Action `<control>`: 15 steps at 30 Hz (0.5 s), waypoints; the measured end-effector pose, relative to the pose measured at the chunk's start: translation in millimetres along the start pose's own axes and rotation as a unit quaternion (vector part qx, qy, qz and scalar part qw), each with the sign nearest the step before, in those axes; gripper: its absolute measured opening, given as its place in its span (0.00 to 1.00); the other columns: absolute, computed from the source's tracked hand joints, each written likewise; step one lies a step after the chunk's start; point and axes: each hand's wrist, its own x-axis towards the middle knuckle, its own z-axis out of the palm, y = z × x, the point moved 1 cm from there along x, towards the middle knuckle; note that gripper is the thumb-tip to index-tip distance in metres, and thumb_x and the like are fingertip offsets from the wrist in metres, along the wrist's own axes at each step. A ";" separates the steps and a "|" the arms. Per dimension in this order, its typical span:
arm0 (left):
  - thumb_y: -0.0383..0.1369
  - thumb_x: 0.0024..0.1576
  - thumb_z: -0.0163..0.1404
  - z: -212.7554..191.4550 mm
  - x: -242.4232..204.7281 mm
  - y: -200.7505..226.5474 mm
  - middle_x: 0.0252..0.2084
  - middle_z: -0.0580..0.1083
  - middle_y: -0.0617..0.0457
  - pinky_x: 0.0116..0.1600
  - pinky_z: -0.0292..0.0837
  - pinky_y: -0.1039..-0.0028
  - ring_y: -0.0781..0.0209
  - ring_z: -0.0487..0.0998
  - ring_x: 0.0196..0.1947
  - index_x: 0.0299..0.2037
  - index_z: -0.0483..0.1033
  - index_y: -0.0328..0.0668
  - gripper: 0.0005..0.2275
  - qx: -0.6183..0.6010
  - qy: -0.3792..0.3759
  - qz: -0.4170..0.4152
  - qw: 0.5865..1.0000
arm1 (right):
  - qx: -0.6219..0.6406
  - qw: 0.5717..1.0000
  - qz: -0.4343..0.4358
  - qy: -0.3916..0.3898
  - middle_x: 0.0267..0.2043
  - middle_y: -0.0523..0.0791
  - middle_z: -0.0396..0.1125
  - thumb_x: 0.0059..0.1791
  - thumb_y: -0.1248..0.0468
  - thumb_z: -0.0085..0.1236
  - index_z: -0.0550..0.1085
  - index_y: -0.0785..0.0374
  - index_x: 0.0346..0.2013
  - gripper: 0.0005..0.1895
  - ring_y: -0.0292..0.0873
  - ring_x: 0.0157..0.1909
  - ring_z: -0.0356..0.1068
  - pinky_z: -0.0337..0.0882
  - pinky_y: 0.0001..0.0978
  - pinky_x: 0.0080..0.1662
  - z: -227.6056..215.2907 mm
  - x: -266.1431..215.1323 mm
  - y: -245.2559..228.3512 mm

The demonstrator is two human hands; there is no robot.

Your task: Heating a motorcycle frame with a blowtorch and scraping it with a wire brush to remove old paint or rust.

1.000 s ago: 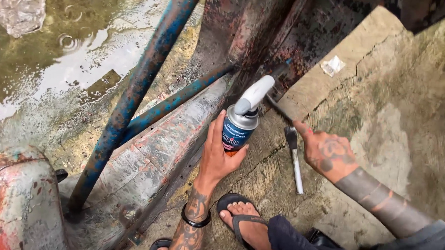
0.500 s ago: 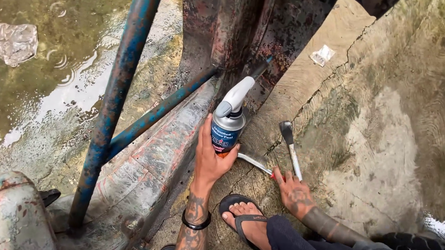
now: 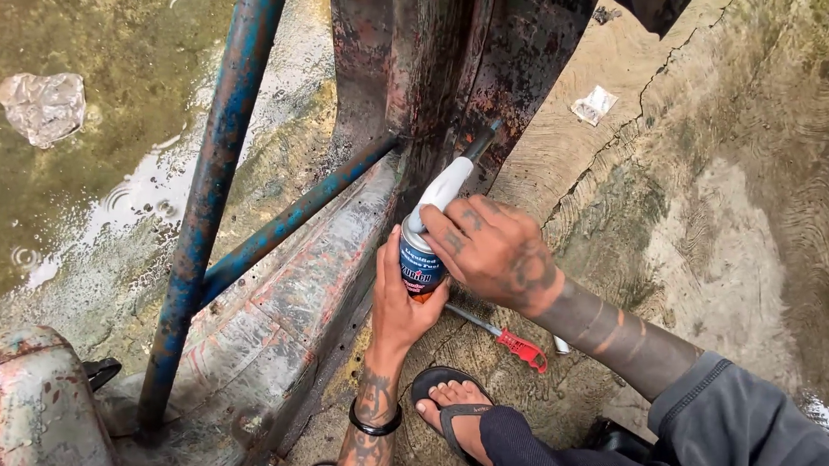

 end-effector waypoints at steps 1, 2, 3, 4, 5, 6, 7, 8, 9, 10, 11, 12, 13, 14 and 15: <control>0.29 0.45 0.63 0.6 -0.4 -0.3 0.54 0.65 0.28 0.48 0.78 0.46 0.30 0.75 0.49 0.72 0.49 0.36 0.44 0.000 0.000 0.001 1.000 | -0.001 1.000 0.000 0.000 0.28 0.42 0.67 0.55 0.54 0.57 0.77 0.55 0.56 0.17 0.37 0.26 0.67 0.69 0.22 0.28 -0.1 1.6 0.0; 0.29 0.45 0.63 1.4 -0.8 -0.6 0.54 0.65 0.28 0.48 0.78 0.46 0.30 0.75 0.49 0.72 0.49 0.36 0.44 0.004 0.000 0.002 1.000 | 0.001 1.000 -0.003 0.001 0.30 0.42 0.69 0.55 0.54 0.57 0.77 0.56 0.53 0.15 0.37 0.27 0.68 0.69 0.22 0.28 -0.2 3.0 0.1; 0.29 0.46 0.63 2.8 -1.3 -0.9 0.54 0.65 0.29 0.48 0.78 0.47 0.31 0.75 0.49 0.73 0.49 0.36 0.44 0.007 -0.001 0.003 1.000 | 0.002 1.000 -0.005 0.000 0.32 0.43 0.70 0.55 0.55 0.56 0.78 0.57 0.50 0.14 0.38 0.27 0.68 0.69 0.22 0.28 -0.8 3.7 0.3; 0.29 0.46 0.63 5.2 -4.0 -2.2 0.54 0.65 0.29 0.48 0.78 0.47 0.31 0.75 0.49 0.73 0.49 0.36 0.44 0.006 -0.003 0.004 1.000 | 0.000 1.000 -0.003 0.000 0.32 0.43 0.70 0.55 0.55 0.56 0.78 0.57 0.50 0.14 0.38 0.27 0.68 0.69 0.22 0.28 1.5 2.1 0.2; 0.29 0.45 0.63 6.8 -5.7 -3.9 0.54 0.65 0.29 0.47 0.78 0.47 0.31 0.76 0.49 0.72 0.49 0.35 0.44 0.005 -0.002 0.000 1.000 | -0.007 1.000 -0.006 0.002 0.31 0.43 0.71 0.55 0.54 0.55 0.78 0.56 0.49 0.13 0.37 0.28 0.69 0.70 0.22 0.29 4.3 1.5 0.3; 0.29 0.45 0.63 8.1 -7.3 -5.5 0.54 0.65 0.29 0.46 0.78 0.48 0.31 0.76 0.49 0.72 0.49 0.34 0.45 0.005 -0.002 -0.004 1.000 | -0.014 1.000 -0.010 0.004 0.31 0.43 0.71 0.56 0.54 0.54 0.78 0.56 0.48 0.12 0.37 0.28 0.70 0.71 0.21 0.29 7.2 1.2 0.4; 0.29 0.45 0.63 7.0 -6.7 -2.8 0.54 0.65 0.29 0.46 0.78 0.48 0.31 0.76 0.49 0.72 0.49 0.34 0.45 0.005 -0.002 -0.003 1.000 | -0.015 1.000 -0.010 0.005 0.31 0.43 0.71 0.56 0.54 0.54 0.78 0.56 0.48 0.12 0.37 0.28 0.70 0.71 0.21 0.29 7.5 0.9 0.5; 0.28 0.45 0.63 5.8 -6.0 -0.4 0.54 0.65 0.28 0.46 0.78 0.47 0.31 0.75 0.48 0.72 0.49 0.34 0.45 -0.002 -0.004 -0.012 1.000 | -0.015 1.000 -0.014 0.002 0.31 0.43 0.73 0.56 0.55 0.54 0.78 0.56 0.48 0.12 0.37 0.29 0.72 0.72 0.21 0.30 8.0 0.8 0.4; 0.27 0.44 0.63 4.9 -5.5 1.8 0.53 0.65 0.27 0.47 0.78 0.47 0.32 0.75 0.48 0.72 0.49 0.35 0.45 -0.010 -0.005 -0.021 1.000 | -0.015 1.000 -0.020 -0.001 0.32 0.44 0.74 0.57 0.55 0.53 0.78 0.57 0.48 0.12 0.38 0.29 0.73 0.73 0.22 0.30 8.8 0.6 0.4; 0.27 0.44 0.63 4.3 -4.4 2.2 0.53 0.65 0.27 0.47 0.78 0.47 0.32 0.75 0.48 0.72 0.49 0.35 0.45 -0.010 -0.004 -0.021 1.000 | -0.014 1.000 -0.020 0.000 0.32 0.44 0.74 0.57 0.55 0.53 0.78 0.57 0.48 0.12 0.38 0.29 0.73 0.73 0.22 0.30 8.9 1.4 -0.2; 0.27 0.44 0.63 3.8 -3.8 2.6 0.53 0.65 0.27 0.47 0.78 0.47 0.32 0.75 0.48 0.72 0.49 0.34 0.45 -0.012 -0.004 -0.023 1.000 | -0.011 1.000 -0.020 -0.009 0.32 0.45 0.74 0.57 0.56 0.53 0.79 0.57 0.47 0.12 0.38 0.30 0.73 0.73 0.22 0.30 8.9 1.6 -0.9; 0.28 0.44 0.62 3.7 -3.1 3.0 0.54 0.65 0.28 0.47 0.78 0.47 0.32 0.75 0.48 0.72 0.49 0.34 0.45 -0.014 -0.004 -0.025 1.000 | -0.007 1.000 -0.020 -0.018 0.33 0.45 0.74 0.57 0.57 0.53 0.79 0.58 0.47 0.11 0.39 0.30 0.74 0.74 0.23 0.30 9.0 1.8 -1.4; 0.28 0.44 0.62 3.5 -2.9 2.6 0.54 0.65 0.28 0.47 0.78 0.47 0.32 0.75 0.48 0.72 0.49 0.34 0.45 -0.013 -0.005 -0.025 1.000 | -0.007 1.000 -0.019 -0.018 0.33 0.45 0.74 0.57 0.57 0.53 0.79 0.58 0.47 0.11 0.39 0.30 0.74 0.74 0.23 0.30 7.1 3.5 -1.5; 0.28 0.44 0.63 3.5 -2.6 2.3 0.54 0.65 0.28 0.46 0.78 0.47 0.32 0.75 0.48 0.72 0.49 0.33 0.45 -0.006 -0.001 -0.021 1.000 | -0.011 0.999 -0.025 -0.021 0.33 0.45 0.74 0.57 0.57 0.50 0.79 0.59 0.46 0.12 0.39 0.31 0.73 0.74 0.24 0.31 5.1 5.0 -1.6; 0.29 0.44 0.63 3.5 -2.4 2.0 0.54 0.65 0.29 0.45 0.77 0.48 0.31 0.75 0.48 0.72 0.49 0.33 0.45 0.002 0.002 -0.016 1.000 | -0.015 0.999 -0.030 -0.024 0.33 0.45 0.74 0.58 0.58 0.48 0.79 0.60 0.45 0.13 0.39 0.31 0.73 0.75 0.25 0.31 3.1 6.2 -1.7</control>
